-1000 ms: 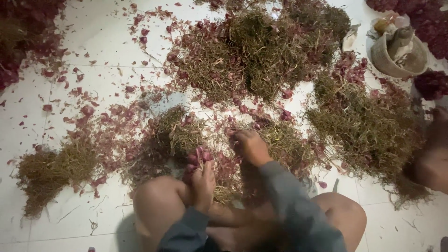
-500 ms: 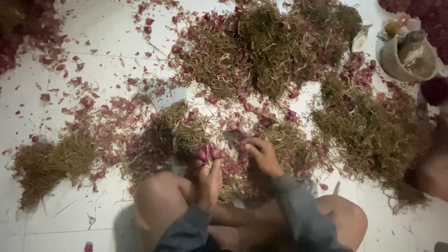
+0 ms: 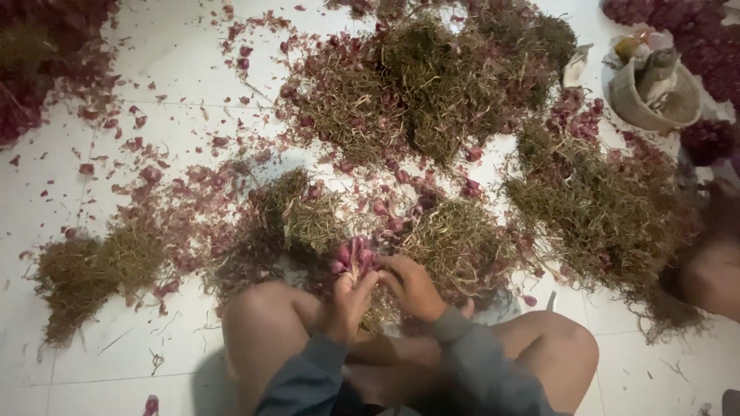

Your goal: Manually cleaning shallots by removing dried stalks and outer skins while sitting on the floor.

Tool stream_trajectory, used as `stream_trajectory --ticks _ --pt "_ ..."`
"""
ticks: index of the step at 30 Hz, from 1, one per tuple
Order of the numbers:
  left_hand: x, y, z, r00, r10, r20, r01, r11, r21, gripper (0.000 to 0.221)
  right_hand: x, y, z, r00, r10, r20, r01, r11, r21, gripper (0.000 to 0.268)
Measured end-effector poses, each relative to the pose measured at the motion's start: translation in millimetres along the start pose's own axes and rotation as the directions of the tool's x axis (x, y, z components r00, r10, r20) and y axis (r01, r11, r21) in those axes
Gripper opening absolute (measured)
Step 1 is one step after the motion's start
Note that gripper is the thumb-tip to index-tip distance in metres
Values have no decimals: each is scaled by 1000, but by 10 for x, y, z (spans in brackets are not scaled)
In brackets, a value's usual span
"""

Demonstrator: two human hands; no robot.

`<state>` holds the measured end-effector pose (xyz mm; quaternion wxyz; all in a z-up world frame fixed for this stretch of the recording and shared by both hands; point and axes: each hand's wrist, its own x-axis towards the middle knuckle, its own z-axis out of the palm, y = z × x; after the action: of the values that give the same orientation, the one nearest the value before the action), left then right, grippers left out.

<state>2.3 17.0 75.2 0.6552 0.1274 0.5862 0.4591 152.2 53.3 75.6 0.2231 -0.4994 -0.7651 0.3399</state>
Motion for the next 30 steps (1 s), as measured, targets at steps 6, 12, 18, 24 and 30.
stream_trajectory --ticks 6,12,18,24,30 --pt "46 6 -109 999 17 -39 -22 987 -158 35 17 194 -504 993 33 -112 -54 981 -188 25" --pt "-31 200 -190 999 3 -53 -17 966 -259 29 -247 870 -1487 913 352 -205 -407 799 -442 26" --pt "-6 226 -103 989 -122 -88 92 954 -287 30 -307 1549 -1589 926 138 -352 -348 674 -652 42" --pt "173 5 -229 992 -54 110 76 977 -200 56 909 468 -445 999 41 2 -38 939 -341 30" --pt "494 -627 -392 989 -37 146 103 872 -478 24 1304 1074 336 995 93 -39 -100 880 -465 39"
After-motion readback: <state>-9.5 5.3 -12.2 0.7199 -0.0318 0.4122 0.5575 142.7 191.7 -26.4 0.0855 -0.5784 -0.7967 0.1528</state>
